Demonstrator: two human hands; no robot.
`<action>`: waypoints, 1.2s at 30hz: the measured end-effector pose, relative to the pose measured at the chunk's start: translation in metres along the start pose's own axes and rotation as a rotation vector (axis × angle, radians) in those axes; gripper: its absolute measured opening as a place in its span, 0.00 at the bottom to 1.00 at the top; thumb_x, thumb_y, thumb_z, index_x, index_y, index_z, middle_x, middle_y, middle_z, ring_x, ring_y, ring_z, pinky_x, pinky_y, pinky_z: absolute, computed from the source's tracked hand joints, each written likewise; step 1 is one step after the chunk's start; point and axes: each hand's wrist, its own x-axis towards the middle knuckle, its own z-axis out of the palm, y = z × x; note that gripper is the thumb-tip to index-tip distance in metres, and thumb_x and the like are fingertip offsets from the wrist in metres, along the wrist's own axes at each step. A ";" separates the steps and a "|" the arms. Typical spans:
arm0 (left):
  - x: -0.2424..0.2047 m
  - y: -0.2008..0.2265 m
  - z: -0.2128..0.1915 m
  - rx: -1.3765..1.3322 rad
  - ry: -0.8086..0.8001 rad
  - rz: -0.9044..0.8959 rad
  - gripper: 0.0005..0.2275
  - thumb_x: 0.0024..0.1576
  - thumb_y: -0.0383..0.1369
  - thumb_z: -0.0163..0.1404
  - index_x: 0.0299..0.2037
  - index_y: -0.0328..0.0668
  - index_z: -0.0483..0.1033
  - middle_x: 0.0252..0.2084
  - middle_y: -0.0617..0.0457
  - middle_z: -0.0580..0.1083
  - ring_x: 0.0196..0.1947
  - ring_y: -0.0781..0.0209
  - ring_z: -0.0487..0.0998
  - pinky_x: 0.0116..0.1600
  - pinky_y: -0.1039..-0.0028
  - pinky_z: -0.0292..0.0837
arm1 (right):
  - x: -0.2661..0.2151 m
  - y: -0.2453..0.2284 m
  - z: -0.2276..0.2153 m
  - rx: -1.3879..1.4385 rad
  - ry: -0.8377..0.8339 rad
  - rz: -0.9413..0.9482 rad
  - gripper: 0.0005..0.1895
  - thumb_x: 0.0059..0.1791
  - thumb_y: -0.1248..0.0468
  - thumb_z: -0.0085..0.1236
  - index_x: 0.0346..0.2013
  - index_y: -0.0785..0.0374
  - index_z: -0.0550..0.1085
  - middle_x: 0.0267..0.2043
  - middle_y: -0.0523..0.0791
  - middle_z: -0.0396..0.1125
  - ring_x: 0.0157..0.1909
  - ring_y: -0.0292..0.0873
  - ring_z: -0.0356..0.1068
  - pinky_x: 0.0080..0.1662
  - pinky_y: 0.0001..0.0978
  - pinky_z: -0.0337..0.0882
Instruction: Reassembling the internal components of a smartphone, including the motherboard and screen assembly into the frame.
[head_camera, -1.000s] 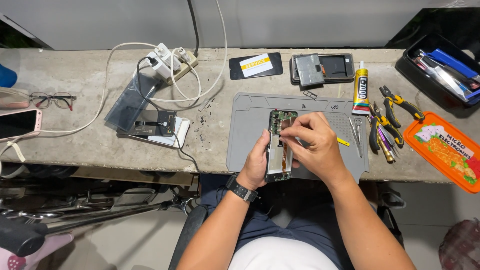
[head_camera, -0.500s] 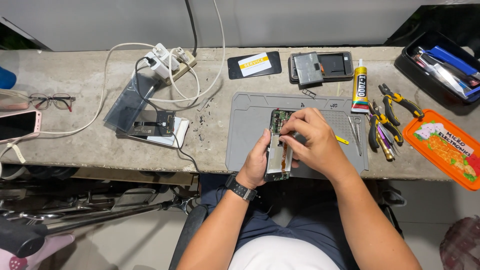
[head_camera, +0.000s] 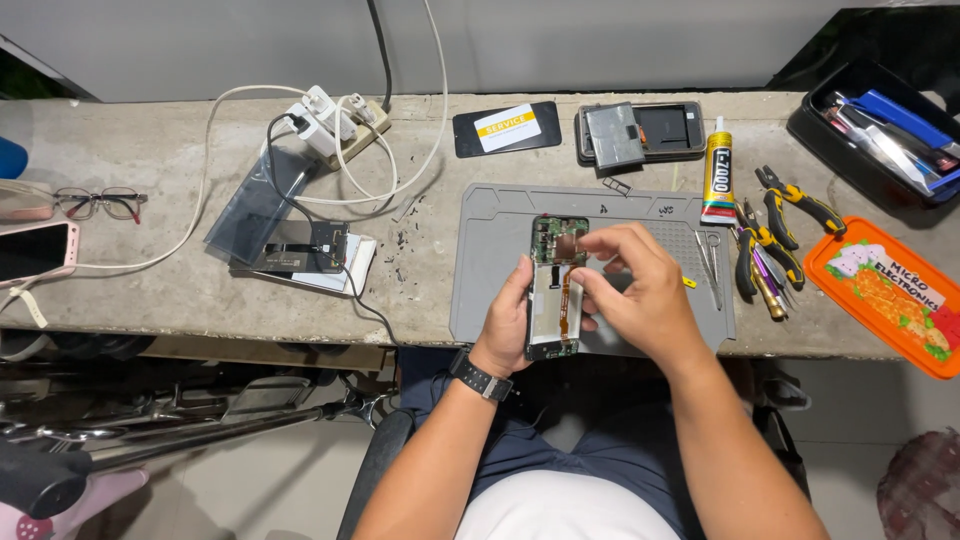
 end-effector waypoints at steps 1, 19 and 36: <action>0.001 0.005 0.007 0.000 -0.001 -0.001 0.28 0.73 0.54 0.40 0.61 0.32 0.78 0.48 0.36 0.84 0.43 0.47 0.89 0.46 0.56 0.91 | -0.009 -0.005 0.003 -0.001 0.001 0.001 0.16 0.49 0.68 0.74 0.51 0.59 0.81 0.46 0.47 0.75 0.45 0.48 0.78 0.46 0.37 0.81; -0.007 0.002 0.013 0.166 0.014 0.107 0.25 0.75 0.48 0.40 0.67 0.33 0.77 0.59 0.40 0.81 0.53 0.59 0.84 0.61 0.65 0.84 | -0.022 -0.025 0.023 -0.143 0.216 -0.187 0.13 0.54 0.70 0.68 0.53 0.57 0.85 0.47 0.46 0.73 0.47 0.51 0.74 0.49 0.41 0.77; -0.011 0.005 0.034 0.063 0.034 0.074 0.24 0.74 0.48 0.44 0.59 0.32 0.80 0.50 0.43 0.82 0.47 0.61 0.84 0.55 0.69 0.85 | -0.028 -0.031 0.000 -0.061 0.118 -0.160 0.04 0.55 0.71 0.65 0.40 0.61 0.77 0.47 0.49 0.75 0.49 0.56 0.77 0.46 0.42 0.78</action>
